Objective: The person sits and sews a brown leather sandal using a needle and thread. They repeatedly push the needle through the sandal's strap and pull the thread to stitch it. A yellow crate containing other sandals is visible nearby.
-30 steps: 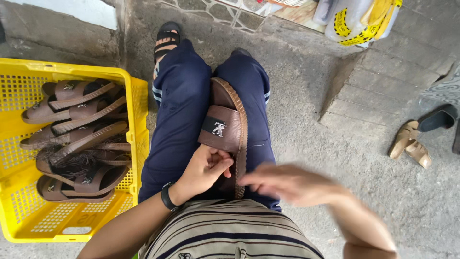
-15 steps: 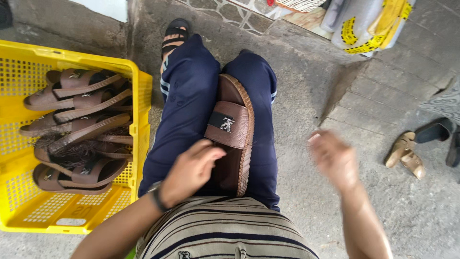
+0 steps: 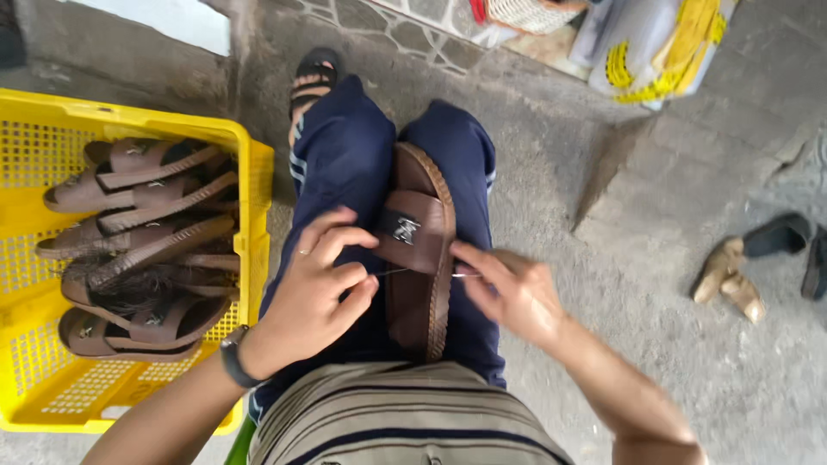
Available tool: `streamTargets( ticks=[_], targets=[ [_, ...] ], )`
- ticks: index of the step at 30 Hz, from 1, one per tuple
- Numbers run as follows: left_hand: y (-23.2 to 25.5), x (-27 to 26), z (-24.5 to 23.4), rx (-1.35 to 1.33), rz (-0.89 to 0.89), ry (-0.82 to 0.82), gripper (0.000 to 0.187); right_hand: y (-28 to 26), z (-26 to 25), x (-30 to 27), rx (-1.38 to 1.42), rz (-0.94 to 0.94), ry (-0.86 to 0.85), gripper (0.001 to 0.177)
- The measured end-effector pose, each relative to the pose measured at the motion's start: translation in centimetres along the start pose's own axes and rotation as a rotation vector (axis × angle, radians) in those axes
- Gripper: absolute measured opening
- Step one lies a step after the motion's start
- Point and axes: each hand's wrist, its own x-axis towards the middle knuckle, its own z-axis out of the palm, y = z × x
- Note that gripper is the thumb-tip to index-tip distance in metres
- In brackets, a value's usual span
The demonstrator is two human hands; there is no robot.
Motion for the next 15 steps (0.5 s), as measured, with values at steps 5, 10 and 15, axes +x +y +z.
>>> streamTargets(
  ticks=[5,10,15],
  targets=[
    [2.5,0.9,-0.8,-1.222,-0.237,-0.281,0.037,0.8,0.9,0.5,-0.421,-0.349,0.188,0.036],
    [1.0,0.0,-2.5,-1.029,-0.351,-0.156,0.036,0.9,-0.8,-0.2,-0.331,-0.286,0.085,0.044],
    [-3.2,1.3,-2.1,0.207,-0.210,0.063,0.028,-0.6,-2.0,-0.3,-0.234,-0.196,-0.061,0.041]
  ],
)
